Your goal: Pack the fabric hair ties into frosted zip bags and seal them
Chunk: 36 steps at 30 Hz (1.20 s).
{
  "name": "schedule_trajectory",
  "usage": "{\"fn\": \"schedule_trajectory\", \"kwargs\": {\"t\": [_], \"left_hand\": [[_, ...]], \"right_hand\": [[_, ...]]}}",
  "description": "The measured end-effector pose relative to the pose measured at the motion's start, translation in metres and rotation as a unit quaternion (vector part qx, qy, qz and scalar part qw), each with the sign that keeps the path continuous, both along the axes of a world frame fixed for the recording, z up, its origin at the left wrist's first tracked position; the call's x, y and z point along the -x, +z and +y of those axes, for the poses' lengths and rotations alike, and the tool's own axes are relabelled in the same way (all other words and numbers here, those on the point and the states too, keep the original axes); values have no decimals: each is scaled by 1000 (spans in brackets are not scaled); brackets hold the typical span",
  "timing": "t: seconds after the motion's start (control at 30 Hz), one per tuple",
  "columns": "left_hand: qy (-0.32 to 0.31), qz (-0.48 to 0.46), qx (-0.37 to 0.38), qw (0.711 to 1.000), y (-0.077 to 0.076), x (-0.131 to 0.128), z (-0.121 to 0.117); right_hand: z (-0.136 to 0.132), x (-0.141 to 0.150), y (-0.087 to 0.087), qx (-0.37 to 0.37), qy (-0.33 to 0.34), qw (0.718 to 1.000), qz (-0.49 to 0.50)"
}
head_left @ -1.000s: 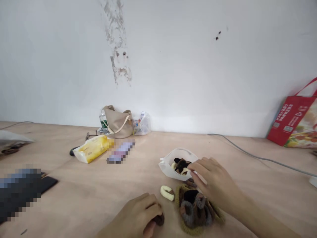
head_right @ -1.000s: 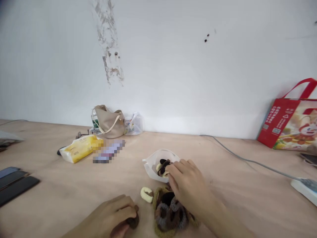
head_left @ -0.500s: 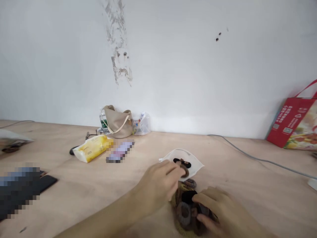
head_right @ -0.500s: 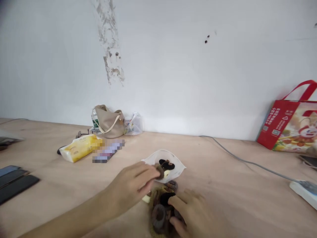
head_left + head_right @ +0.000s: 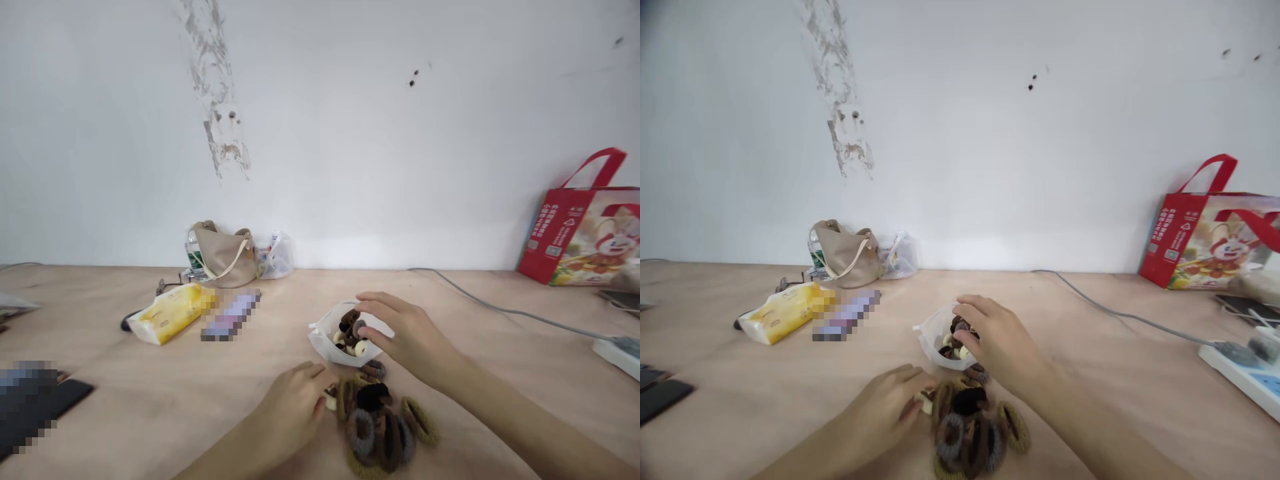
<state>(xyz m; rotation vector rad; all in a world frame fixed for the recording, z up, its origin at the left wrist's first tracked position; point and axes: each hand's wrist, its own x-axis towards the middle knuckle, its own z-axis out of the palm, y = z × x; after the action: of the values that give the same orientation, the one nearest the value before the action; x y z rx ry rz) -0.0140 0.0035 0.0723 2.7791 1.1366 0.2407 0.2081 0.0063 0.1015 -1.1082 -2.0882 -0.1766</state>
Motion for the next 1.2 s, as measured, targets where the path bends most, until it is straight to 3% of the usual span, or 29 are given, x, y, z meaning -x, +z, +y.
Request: {"fn": "schedule_trajectory", "kwargs": {"t": [0.1, 0.27, 0.37, 0.47, 0.57, 0.67, 0.83, 0.97, 1.03, 1.1, 1.2], "left_hand": [[-14, -1, 19, 1000, 0, 0, -1], [22, 57, 31, 998, -1, 6, -8], [23, 50, -9, 998, 5, 11, -11], [3, -27, -88, 996, 23, 6, -7], [-29, -109, -157, 981, 41, -11, 2], [-33, -118, -190, 974, 45, -26, 10], [-22, -49, -113, 992, 25, -17, 2], [-100, 1, -12, 995, 7, -3, -6], [-85, 12, 6, 996, 0, -2, -6], [-56, 24, 5, 998, -5, -2, -5], [-43, 29, -14, 999, -8, 1, -7]], "right_hand": [[-10, -4, -15, 14, 16, 1000, -3], [-53, -32, -66, 120, 6, 990, -74], [-70, -45, -88, 119, -8, 986, -118], [-74, -47, -96, 76, -1, 989, -131], [-72, -44, -98, 30, 1, 992, -123], [-72, -44, -101, -16, 5, 992, -127], [-71, -51, -90, -37, -6, 990, -136], [-43, -38, -51, -63, 6, 991, -122], [-28, -27, -33, -81, -2, 994, -79], [-22, -17, -24, -59, -4, 997, -44], [-36, -12, -34, 43, 23, 998, -51]]}}
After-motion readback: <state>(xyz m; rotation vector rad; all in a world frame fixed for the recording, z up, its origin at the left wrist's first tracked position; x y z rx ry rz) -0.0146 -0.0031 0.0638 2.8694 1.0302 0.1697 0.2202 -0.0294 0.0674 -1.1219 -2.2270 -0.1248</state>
